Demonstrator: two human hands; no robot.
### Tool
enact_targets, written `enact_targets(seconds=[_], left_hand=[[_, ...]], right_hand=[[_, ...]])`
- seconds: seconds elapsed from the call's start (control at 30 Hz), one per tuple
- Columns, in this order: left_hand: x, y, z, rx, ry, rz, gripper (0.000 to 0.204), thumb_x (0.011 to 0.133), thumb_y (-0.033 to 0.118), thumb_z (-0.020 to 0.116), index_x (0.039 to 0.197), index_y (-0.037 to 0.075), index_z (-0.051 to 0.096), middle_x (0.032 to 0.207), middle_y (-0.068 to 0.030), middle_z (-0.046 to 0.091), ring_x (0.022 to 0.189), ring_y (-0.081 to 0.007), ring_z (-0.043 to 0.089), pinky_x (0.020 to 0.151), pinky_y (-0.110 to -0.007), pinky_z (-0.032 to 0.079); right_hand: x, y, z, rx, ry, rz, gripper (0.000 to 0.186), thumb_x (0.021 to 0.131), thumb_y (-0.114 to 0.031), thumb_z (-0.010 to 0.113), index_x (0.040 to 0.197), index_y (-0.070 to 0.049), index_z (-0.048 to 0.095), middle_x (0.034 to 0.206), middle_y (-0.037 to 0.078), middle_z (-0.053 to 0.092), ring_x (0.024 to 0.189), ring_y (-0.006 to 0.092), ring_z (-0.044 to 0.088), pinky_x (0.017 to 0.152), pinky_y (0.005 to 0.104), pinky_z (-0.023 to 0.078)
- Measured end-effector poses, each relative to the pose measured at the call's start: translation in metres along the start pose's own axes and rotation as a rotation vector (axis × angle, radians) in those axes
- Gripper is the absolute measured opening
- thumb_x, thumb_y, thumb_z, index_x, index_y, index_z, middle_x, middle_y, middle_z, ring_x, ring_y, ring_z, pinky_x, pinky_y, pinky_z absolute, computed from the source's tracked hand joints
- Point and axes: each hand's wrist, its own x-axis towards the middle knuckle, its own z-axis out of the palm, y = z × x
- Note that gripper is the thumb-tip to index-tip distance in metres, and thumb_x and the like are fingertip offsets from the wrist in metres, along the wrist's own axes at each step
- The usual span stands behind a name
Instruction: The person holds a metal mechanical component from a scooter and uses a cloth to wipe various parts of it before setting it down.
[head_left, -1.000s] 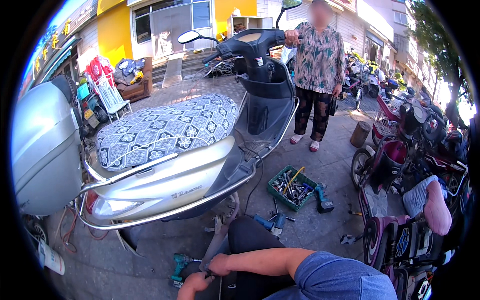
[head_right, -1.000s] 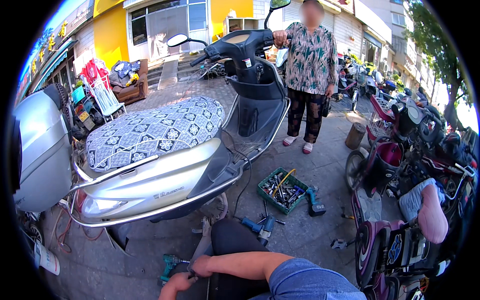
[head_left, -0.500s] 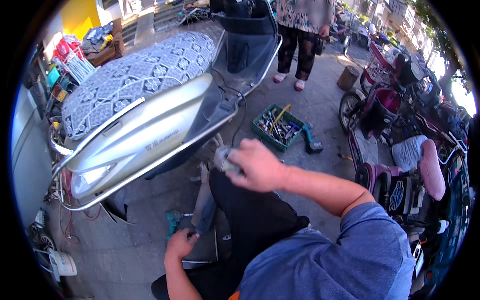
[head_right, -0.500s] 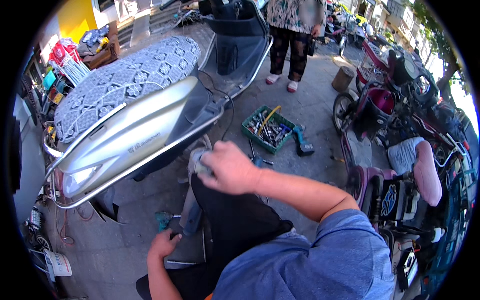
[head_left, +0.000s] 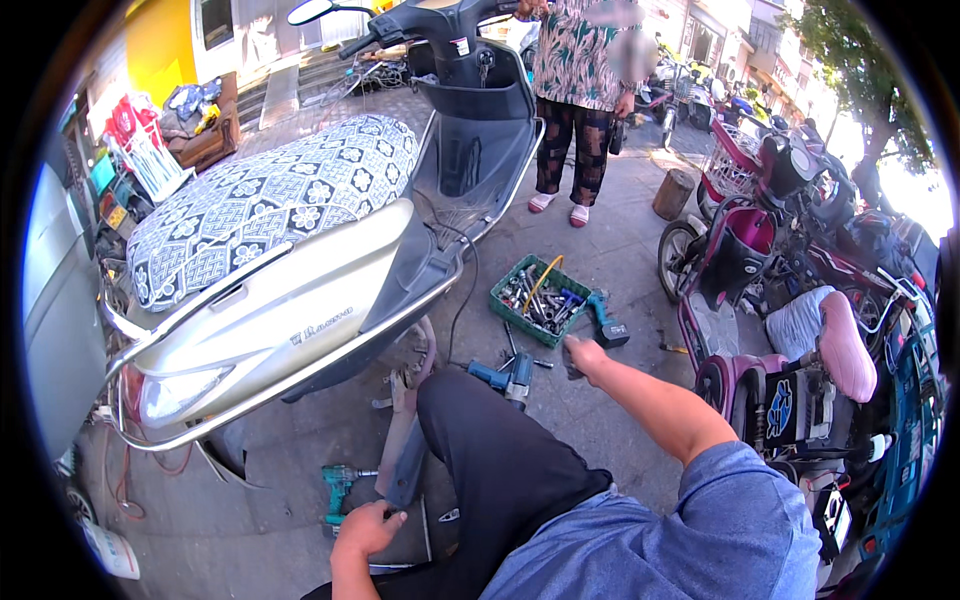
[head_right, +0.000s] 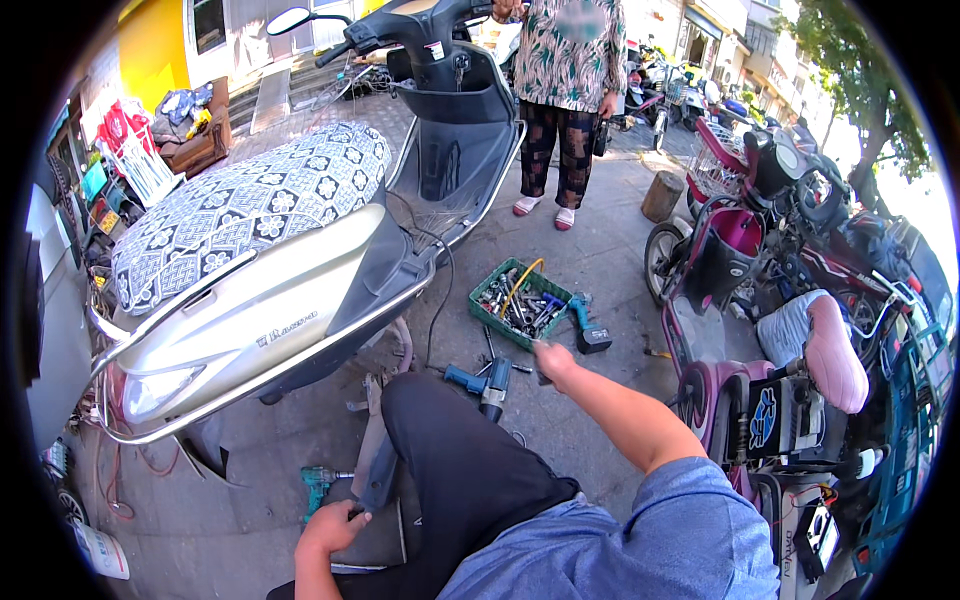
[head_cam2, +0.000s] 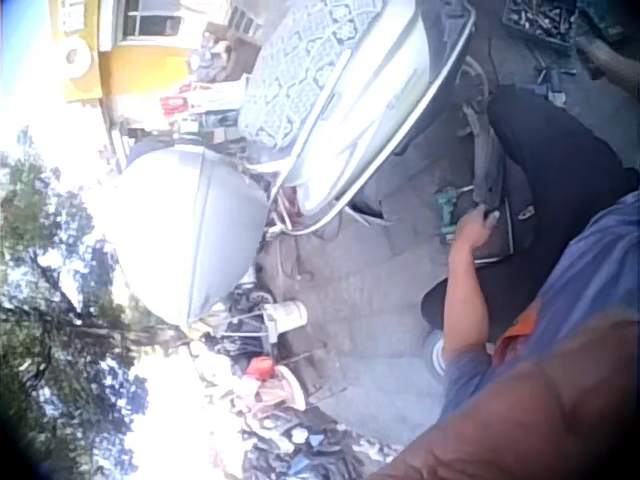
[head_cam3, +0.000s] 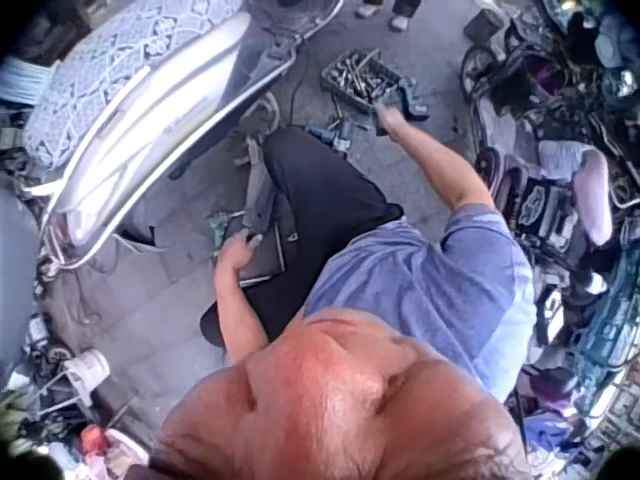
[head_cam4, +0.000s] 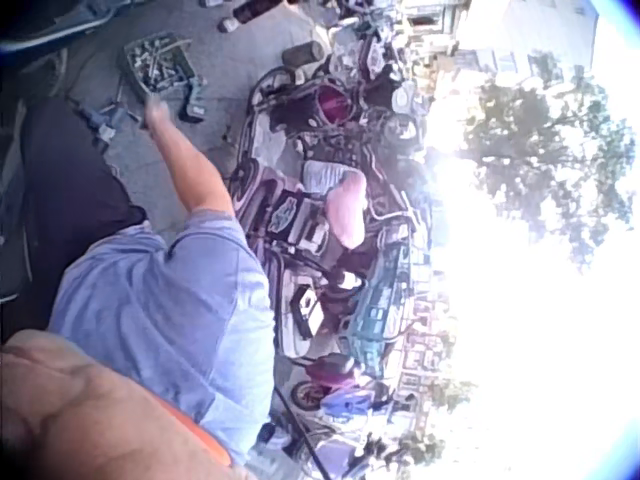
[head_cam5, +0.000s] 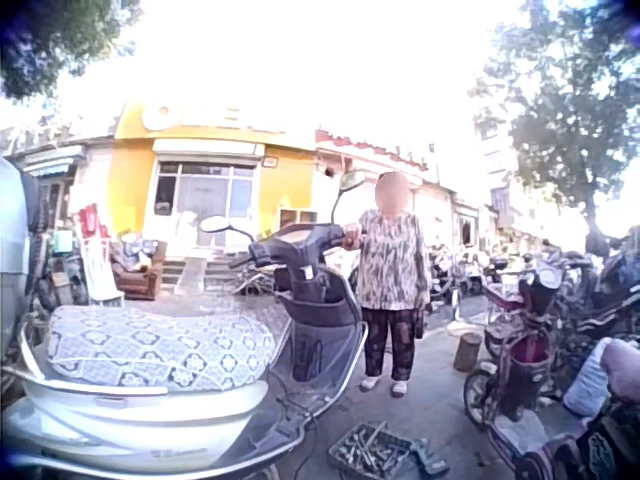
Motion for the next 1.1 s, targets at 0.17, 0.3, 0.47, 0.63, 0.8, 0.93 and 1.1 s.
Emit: enact_targets(seconds=[0.17, 0.3, 0.47, 0.63, 0.8, 0.93, 1.1], left_hand=[[0.002, -0.019, 0.002, -0.048, 0.111, -0.03, 0.048, 0.092, 0.048, 0.065, 0.114, 0.006, 0.073, 0.108, -0.0213, 0.072, 0.106, -0.04, 0.067, 0.091, -0.048, 0.053], [-0.011, -0.007, -0.005, -0.193, 0.332, -0.18, 0.043, 0.093, 0.041, 0.067, 0.114, 0.005, 0.073, 0.105, -0.0209, 0.074, 0.1, -0.0391, 0.07, 0.087, -0.046, 0.054], [0.009, -0.025, 0.004, -0.653, 0.525, -0.235, 0.037, 0.093, 0.033, 0.069, 0.113, 0.002, 0.072, 0.101, -0.021, 0.074, 0.096, -0.0363, 0.072, 0.084, -0.042, 0.055], [-0.012, -0.014, 0.0, -0.382, 0.527, -0.227, 0.035, 0.094, 0.032, 0.068, 0.11, 0.001, 0.072, 0.1, -0.0208, 0.074, 0.094, -0.0361, 0.072, 0.083, -0.043, 0.055], [-0.023, 0.006, 0.002, -0.321, 0.452, -0.141, 0.033, 0.092, 0.032, 0.068, 0.107, 0.003, 0.073, 0.099, -0.02, 0.074, 0.095, -0.0387, 0.071, 0.084, -0.046, 0.055], [-0.002, 0.002, 0.002, -0.228, 0.392, -0.107, 0.039, 0.093, 0.039, 0.066, 0.109, 0.004, 0.072, 0.096, -0.0215, 0.073, 0.095, -0.0398, 0.07, 0.084, -0.048, 0.054], [-0.005, 0.006, -0.006, -0.164, 0.372, -0.191, 0.041, 0.093, 0.041, 0.066, 0.112, 0.005, 0.073, 0.1, -0.0218, 0.074, 0.098, -0.0401, 0.07, 0.085, -0.046, 0.054]], right_hand=[[-0.207, -0.218, 0.056, -0.133, -0.192, -0.763, 0.043, 0.103, -0.041, 0.056, 0.107, 0.002, 0.06, 0.093, 0.024, 0.066, 0.091, 0.0414, 0.064, 0.082, 0.0477, 0.049], [-0.283, -0.231, 0.124, -0.149, -0.482, -1.427, 0.034, 0.104, -0.035, 0.056, 0.101, -0.001, 0.057, 0.086, 0.021, 0.058, 0.088, 0.0407, 0.057, 0.081, 0.0501, 0.047], [-0.324, -0.182, 0.187, -0.267, -0.822, -1.321, 0.031, 0.104, -0.032, 0.057, 0.102, -0.001, 0.059, 0.09, 0.02, 0.059, 0.091, 0.04, 0.058, 0.083, 0.0478, 0.048], [-0.288, -0.211, 0.104, -0.144, -0.343, -1.383, 0.026, 0.095, -0.027, 0.067, 0.095, -0.002, 0.059, 0.086, 0.02, 0.06, 0.086, 0.0409, 0.06, 0.076, 0.0479, 0.05], [-0.102, -0.114, -0.013, -0.238, 0.177, -0.553, 0.042, 0.098, -0.038, 0.06, 0.111, 0.003, 0.063, 0.1, 0.026, 0.07, 0.097, 0.0423, 0.068, 0.082, 0.0488, 0.052], [-0.007, -0.022, -0.077, 0.015, 0.331, -0.04, 0.045, 0.098, -0.038, 0.062, 0.116, 0.003, 0.063, 0.1, 0.019, 0.073, 0.093, 0.0362, 0.07, 0.081, 0.0448, 0.053], [-0.139, -0.156, 0.007, -0.078, 0.205, -0.754, 0.031, 0.103, -0.03, 0.06, 0.111, 0.0, 0.06, 0.09, 0.016, 0.068, 0.084, 0.0246, 0.067, 0.075, 0.0404, 0.051]])
